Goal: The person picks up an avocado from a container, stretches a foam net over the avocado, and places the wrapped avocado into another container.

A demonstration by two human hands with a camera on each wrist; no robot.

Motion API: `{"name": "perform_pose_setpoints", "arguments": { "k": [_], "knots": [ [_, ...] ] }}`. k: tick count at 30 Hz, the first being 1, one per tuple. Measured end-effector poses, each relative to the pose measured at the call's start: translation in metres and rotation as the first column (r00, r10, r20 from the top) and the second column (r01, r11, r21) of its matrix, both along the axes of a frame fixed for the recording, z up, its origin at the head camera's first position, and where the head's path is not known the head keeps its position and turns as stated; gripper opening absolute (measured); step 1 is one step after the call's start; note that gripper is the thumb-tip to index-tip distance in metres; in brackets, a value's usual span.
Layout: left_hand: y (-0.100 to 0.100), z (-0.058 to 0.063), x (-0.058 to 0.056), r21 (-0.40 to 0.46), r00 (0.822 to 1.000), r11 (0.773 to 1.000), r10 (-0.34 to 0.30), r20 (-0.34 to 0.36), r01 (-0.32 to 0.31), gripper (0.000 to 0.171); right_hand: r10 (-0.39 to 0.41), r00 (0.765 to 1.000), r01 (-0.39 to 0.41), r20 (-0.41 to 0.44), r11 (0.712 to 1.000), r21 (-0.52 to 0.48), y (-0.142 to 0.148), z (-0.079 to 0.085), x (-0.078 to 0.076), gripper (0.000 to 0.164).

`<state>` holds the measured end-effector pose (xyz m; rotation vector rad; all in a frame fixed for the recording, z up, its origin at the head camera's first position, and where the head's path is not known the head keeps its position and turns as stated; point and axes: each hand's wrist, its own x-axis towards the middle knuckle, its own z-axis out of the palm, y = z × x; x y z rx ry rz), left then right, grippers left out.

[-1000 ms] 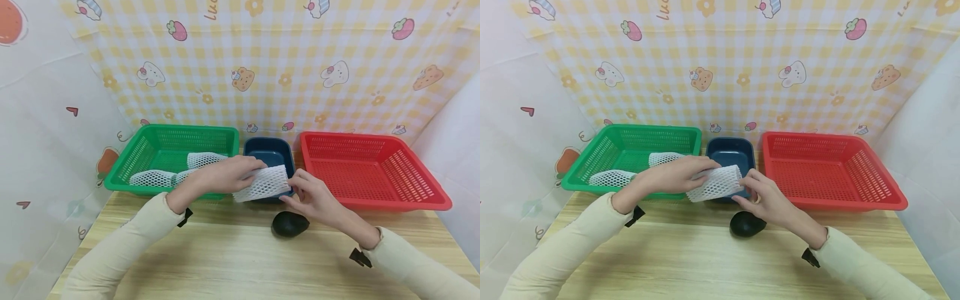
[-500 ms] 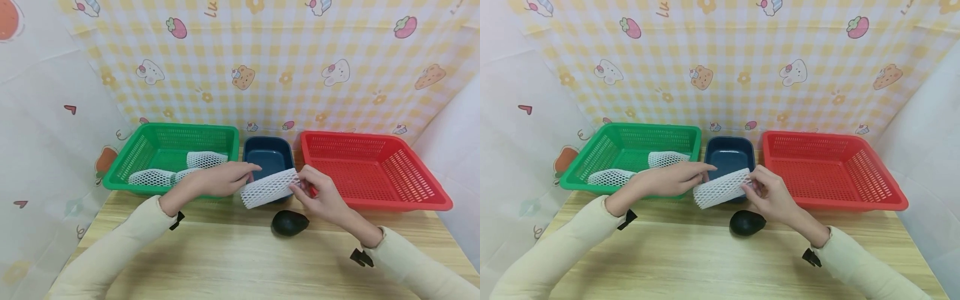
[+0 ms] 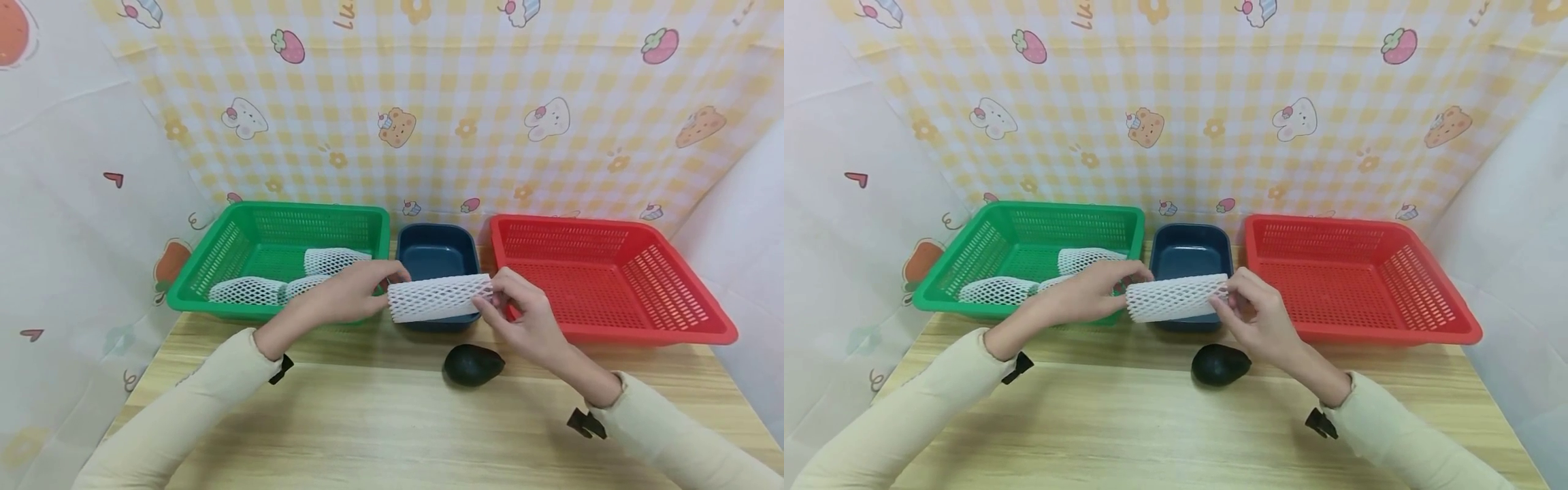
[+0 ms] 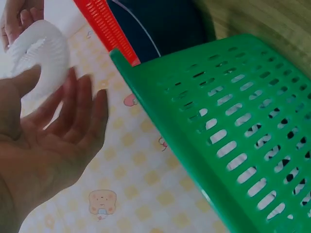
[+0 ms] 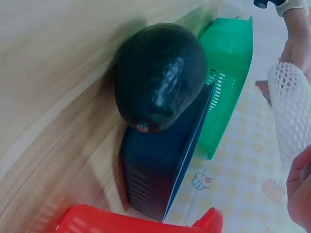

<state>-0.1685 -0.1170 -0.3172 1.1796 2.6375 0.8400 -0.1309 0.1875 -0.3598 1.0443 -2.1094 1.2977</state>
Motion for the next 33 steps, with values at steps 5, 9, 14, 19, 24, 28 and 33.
{"name": "perform_pose_setpoints", "arguments": {
  "k": [5, 9, 14, 19, 24, 28, 33],
  "knots": [
    [0.000, -0.002, -0.001, 0.147, 0.990, 0.988, 0.064, -0.122, -0.046, 0.029, 0.029, 0.992, -0.036, 0.119, 0.998, 0.054, -0.008, 0.004, 0.008, 0.032],
    [-0.004, 0.002, -0.001, 0.265, 0.968, 0.962, 0.130, -0.213, -0.071, 0.029, 0.057, 0.969, -0.085, 0.240, 0.991, 0.107, -0.017, 0.015, 0.018, 0.029],
    [-0.010, 0.008, -0.001, 0.327, 0.917, 0.944, 0.170, -0.361, -0.047, 0.031, 0.150, 0.942, -0.197, 0.299, 0.971, 0.133, -0.017, 0.013, 0.024, 0.032],
    [-0.013, 0.006, -0.002, 0.312, 0.867, 0.948, 0.203, -0.455, -0.058, 0.027, 0.260, 0.919, -0.314, 0.298, 0.937, 0.152, -0.017, 0.004, 0.030, 0.034],
    [-0.015, 0.001, -0.003, 0.301, 0.878, 0.953, 0.168, -0.448, -0.029, 0.027, 0.284, 0.921, -0.335, 0.268, 0.927, 0.167, -0.019, 0.005, 0.035, 0.029],
    [-0.016, -0.002, -0.004, 0.307, 0.903, 0.950, 0.085, -0.422, 0.054, 0.034, 0.205, 0.950, -0.240, 0.237, 0.962, 0.131, -0.014, 0.005, 0.032, 0.033],
    [-0.018, -0.004, -0.001, 0.308, 0.912, 0.946, 0.035, -0.410, 0.102, 0.040, 0.073, 0.959, -0.118, 0.274, 0.982, 0.151, -0.002, 0.004, 0.022, 0.046]
  ]
}}
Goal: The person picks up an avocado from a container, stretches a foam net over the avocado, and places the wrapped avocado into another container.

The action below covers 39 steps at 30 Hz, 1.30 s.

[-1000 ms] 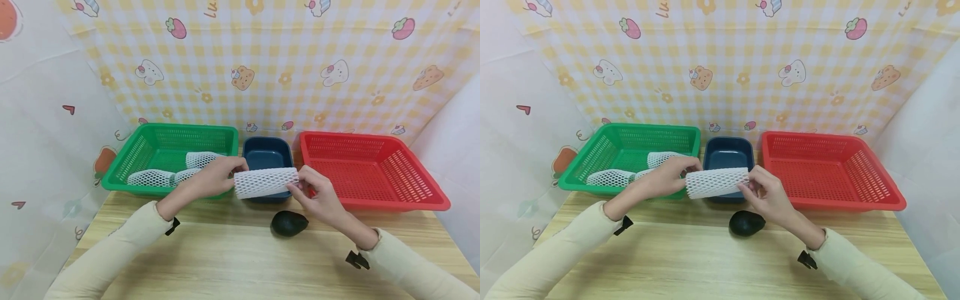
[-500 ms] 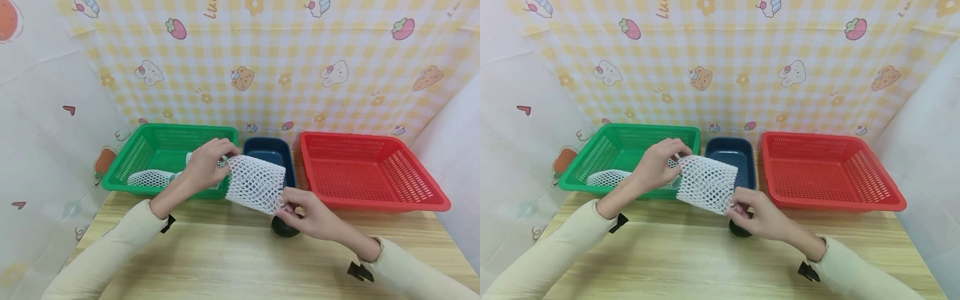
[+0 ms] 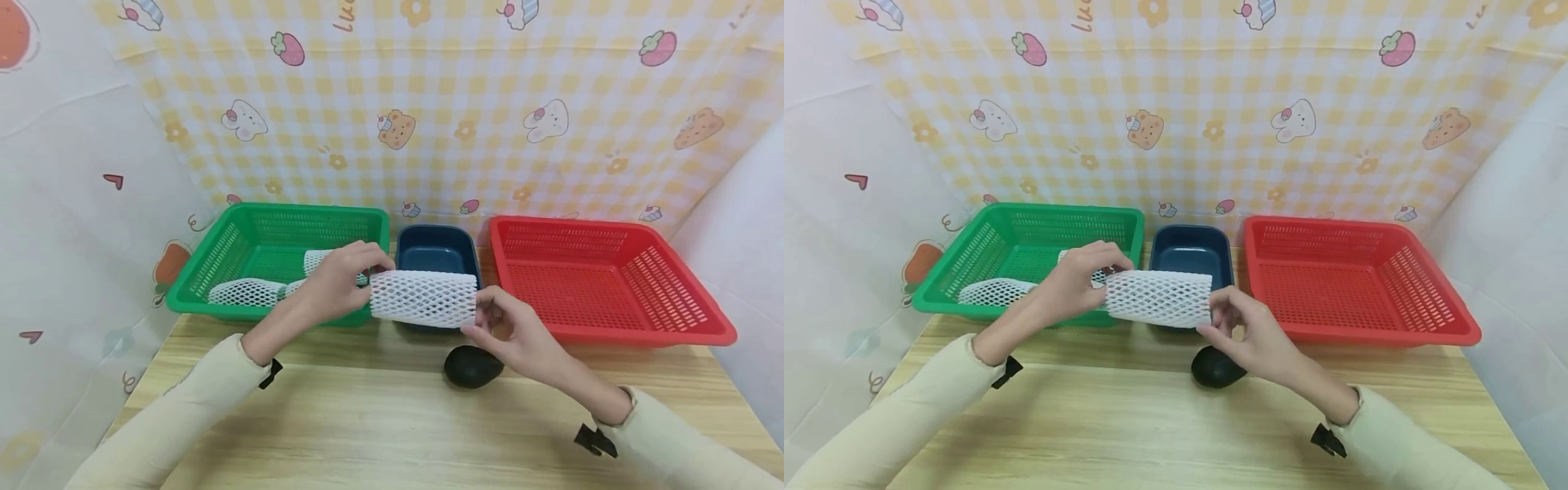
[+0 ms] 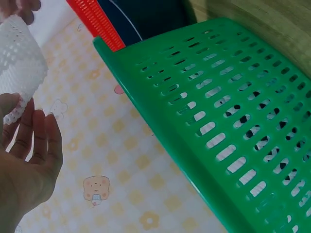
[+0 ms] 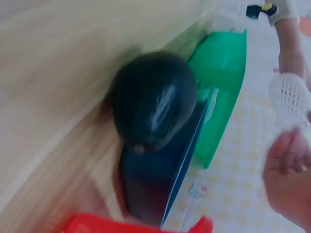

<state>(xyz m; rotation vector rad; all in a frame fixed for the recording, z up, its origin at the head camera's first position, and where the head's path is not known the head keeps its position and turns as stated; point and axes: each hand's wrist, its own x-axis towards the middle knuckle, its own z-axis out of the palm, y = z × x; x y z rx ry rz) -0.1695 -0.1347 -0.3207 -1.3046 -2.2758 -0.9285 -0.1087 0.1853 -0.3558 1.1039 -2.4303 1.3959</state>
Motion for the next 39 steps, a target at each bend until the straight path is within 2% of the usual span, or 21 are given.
{"name": "perform_pose_setpoints", "arguments": {
  "k": [2, 4, 7, 10, 12, 14, 19, 25, 36, 39],
  "knots": [
    [0.000, -0.001, 0.000, 0.007, 1.000, 1.000, 0.001, -0.001, -0.001, 0.039, 0.016, 0.999, -0.019, 0.042, 0.997, 0.081, 0.005, -0.003, -0.005, 0.043],
    [0.000, -0.001, 0.000, 0.016, 1.000, 1.000, -0.001, 0.000, 0.001, 0.036, 0.054, 0.995, -0.071, 0.088, 0.977, 0.200, 0.008, -0.007, -0.008, 0.047],
    [-0.001, -0.002, 0.000, 0.017, 1.000, 1.000, 0.000, 0.004, 0.000, 0.035, 0.116, 0.984, -0.159, 0.134, 0.910, 0.382, 0.011, -0.014, -0.007, 0.057],
    [-0.002, -0.003, 0.000, 0.009, 1.000, 1.000, 0.000, 0.015, -0.001, 0.034, 0.123, 0.981, -0.185, 0.151, 0.830, 0.526, 0.012, -0.019, -0.004, 0.067],
    [-0.002, -0.004, 0.000, 0.005, 1.000, 1.000, -0.001, 0.019, 0.001, 0.034, 0.124, 0.982, -0.184, 0.142, 0.795, 0.578, 0.013, -0.021, -0.003, 0.067],
    [-0.003, -0.005, 0.000, 0.005, 1.000, 1.000, -0.005, 0.022, 0.005, 0.035, 0.121, 0.983, -0.180, 0.138, 0.774, 0.607, 0.013, -0.023, -0.003, 0.070],
    [-0.003, -0.007, -0.001, 0.002, 1.000, 1.000, -0.013, 0.012, 0.013, 0.035, 0.122, 0.981, -0.191, 0.151, 0.741, 0.644, 0.013, -0.025, -0.005, 0.074],
    [-0.002, -0.009, 0.000, -0.015, 0.999, 1.000, -0.008, 0.033, 0.008, 0.033, 0.101, 0.981, -0.189, 0.166, 0.704, 0.684, 0.012, -0.027, -0.008, 0.072],
    [-0.002, -0.010, 0.000, -0.034, 0.999, 0.999, -0.001, 0.046, 0.002, 0.034, 0.105, 0.987, -0.159, 0.119, 0.675, 0.720, 0.009, -0.029, -0.009, 0.069],
    [-0.002, -0.011, 0.001, -0.033, 0.999, 0.999, -0.002, 0.047, 0.004, 0.034, 0.110, 0.988, -0.155, 0.110, 0.679, 0.718, 0.009, -0.027, -0.008, 0.069]
  ]
}}
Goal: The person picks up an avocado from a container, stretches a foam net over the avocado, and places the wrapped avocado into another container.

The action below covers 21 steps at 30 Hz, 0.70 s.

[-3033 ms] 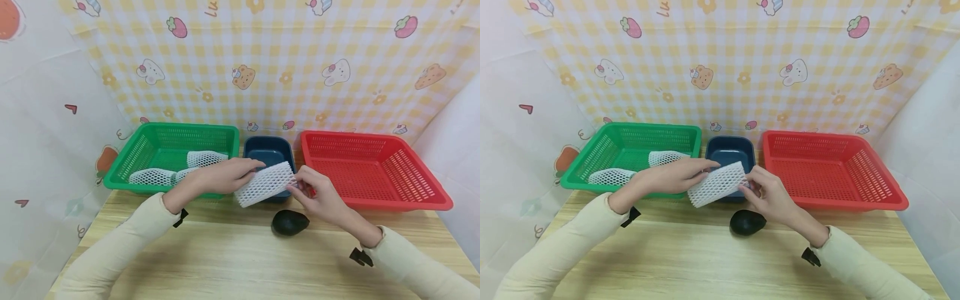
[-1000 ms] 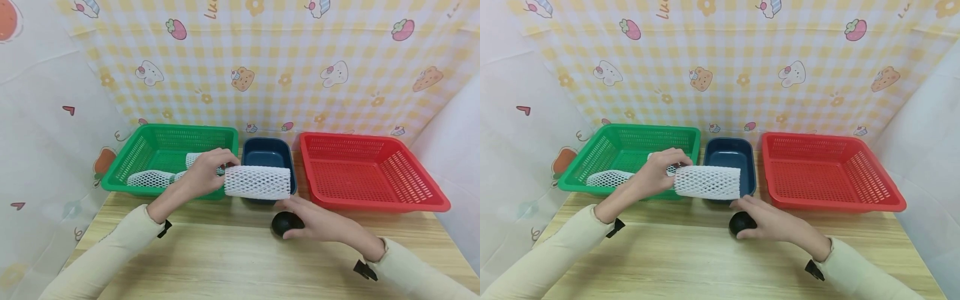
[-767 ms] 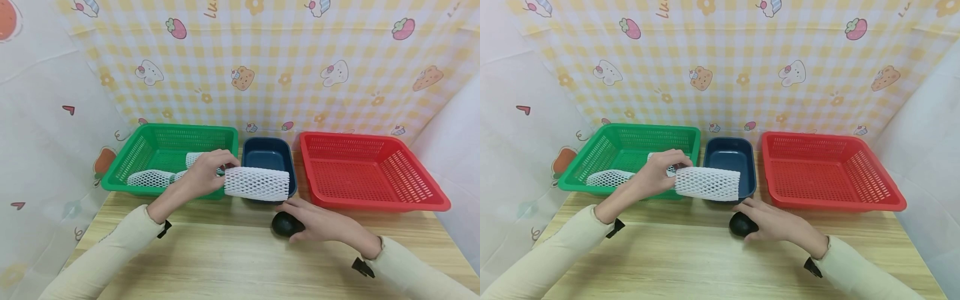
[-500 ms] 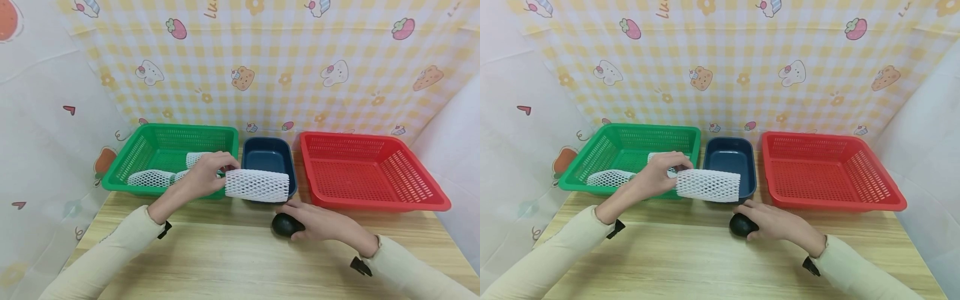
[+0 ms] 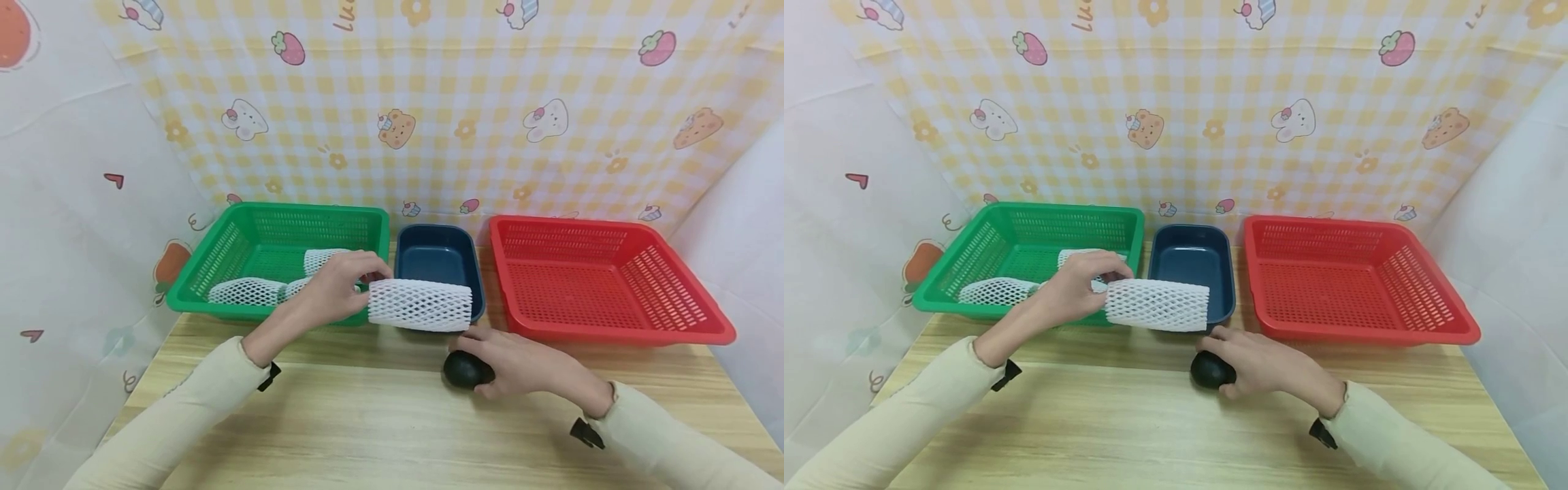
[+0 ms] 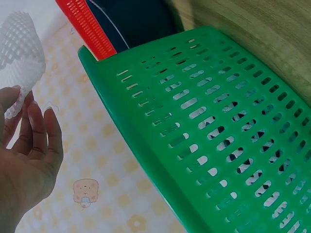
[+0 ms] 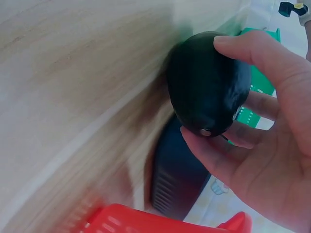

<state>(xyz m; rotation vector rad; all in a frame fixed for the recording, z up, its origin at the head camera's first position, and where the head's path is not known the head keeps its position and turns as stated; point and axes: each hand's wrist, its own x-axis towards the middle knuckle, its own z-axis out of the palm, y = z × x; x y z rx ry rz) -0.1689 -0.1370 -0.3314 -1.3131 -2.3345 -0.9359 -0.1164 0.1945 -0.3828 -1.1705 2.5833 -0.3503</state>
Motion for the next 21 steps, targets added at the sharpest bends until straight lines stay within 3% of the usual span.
{"name": "perform_pose_setpoints", "arguments": {
  "k": [11, 21],
  "knots": [
    [-0.004, -0.002, 0.000, 0.013, 1.000, 1.000, 0.002, 0.024, -0.002, 0.032, 0.039, 0.998, -0.043, -0.044, 0.993, -0.109, 0.005, 0.021, -0.001, 0.065],
    [-0.005, -0.003, 0.000, 0.005, 0.999, 1.000, 0.017, 0.049, -0.017, 0.035, -0.032, 0.999, 0.026, -0.043, 0.991, -0.131, 0.014, 0.044, -0.001, 0.067]
  ]
}}
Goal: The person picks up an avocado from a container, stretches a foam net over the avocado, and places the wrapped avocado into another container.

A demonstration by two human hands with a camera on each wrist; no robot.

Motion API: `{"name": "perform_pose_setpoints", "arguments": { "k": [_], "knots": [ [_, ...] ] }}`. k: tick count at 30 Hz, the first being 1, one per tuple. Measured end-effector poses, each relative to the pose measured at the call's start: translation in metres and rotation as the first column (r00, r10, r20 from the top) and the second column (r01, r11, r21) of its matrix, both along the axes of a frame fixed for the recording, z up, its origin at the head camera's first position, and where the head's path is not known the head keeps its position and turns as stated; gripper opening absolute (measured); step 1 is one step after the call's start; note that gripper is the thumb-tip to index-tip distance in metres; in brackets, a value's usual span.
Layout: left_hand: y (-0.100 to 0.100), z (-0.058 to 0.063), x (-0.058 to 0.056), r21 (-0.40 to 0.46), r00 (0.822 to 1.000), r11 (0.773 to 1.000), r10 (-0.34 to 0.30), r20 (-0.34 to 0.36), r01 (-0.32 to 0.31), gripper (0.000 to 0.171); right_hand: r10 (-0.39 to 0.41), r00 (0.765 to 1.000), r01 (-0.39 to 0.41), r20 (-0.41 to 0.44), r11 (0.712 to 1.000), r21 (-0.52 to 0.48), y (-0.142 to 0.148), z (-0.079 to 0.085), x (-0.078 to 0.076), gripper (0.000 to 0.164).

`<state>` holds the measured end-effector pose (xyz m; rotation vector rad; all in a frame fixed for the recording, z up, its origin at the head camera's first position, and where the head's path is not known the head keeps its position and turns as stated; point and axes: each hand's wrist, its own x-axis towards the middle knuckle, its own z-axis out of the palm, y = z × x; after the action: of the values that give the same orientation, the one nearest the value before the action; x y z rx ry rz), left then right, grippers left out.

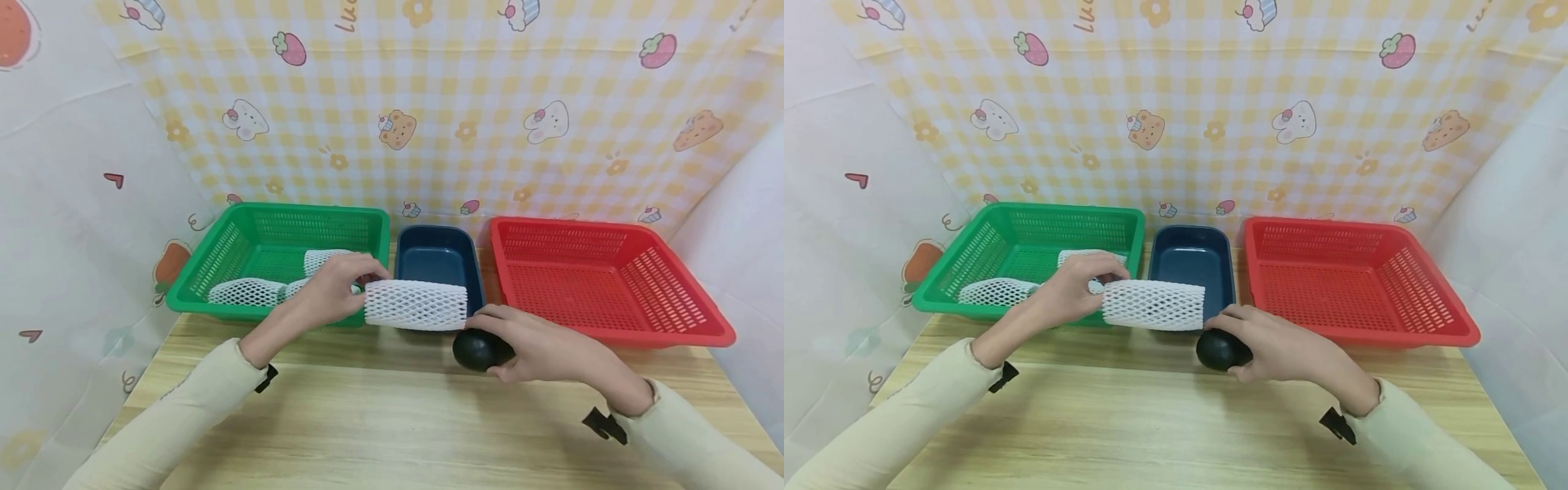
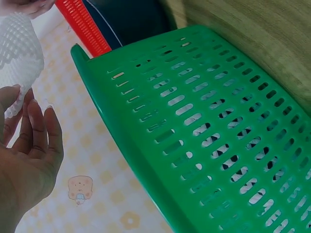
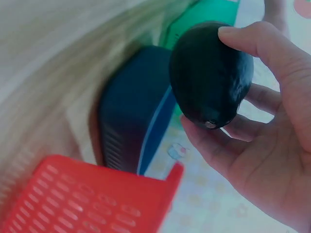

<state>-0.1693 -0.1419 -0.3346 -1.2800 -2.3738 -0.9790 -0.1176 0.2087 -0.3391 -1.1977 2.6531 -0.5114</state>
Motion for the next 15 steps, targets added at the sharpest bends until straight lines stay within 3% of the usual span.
{"name": "perform_pose_setpoints", "arguments": {
  "k": [7, 15],
  "knots": [
    [-0.002, -0.001, 0.000, -0.005, 1.000, 1.000, 0.006, 0.011, -0.006, 0.030, 0.017, 0.999, -0.019, -0.039, 0.999, -0.036, 0.009, 0.006, -0.002, 0.069],
    [-0.003, -0.002, 0.001, -0.001, 1.000, 1.000, 0.010, 0.026, -0.010, 0.028, 0.006, 1.000, -0.007, -0.009, 0.988, -0.152, 0.022, 0.015, -0.008, 0.074]
  ]
}}
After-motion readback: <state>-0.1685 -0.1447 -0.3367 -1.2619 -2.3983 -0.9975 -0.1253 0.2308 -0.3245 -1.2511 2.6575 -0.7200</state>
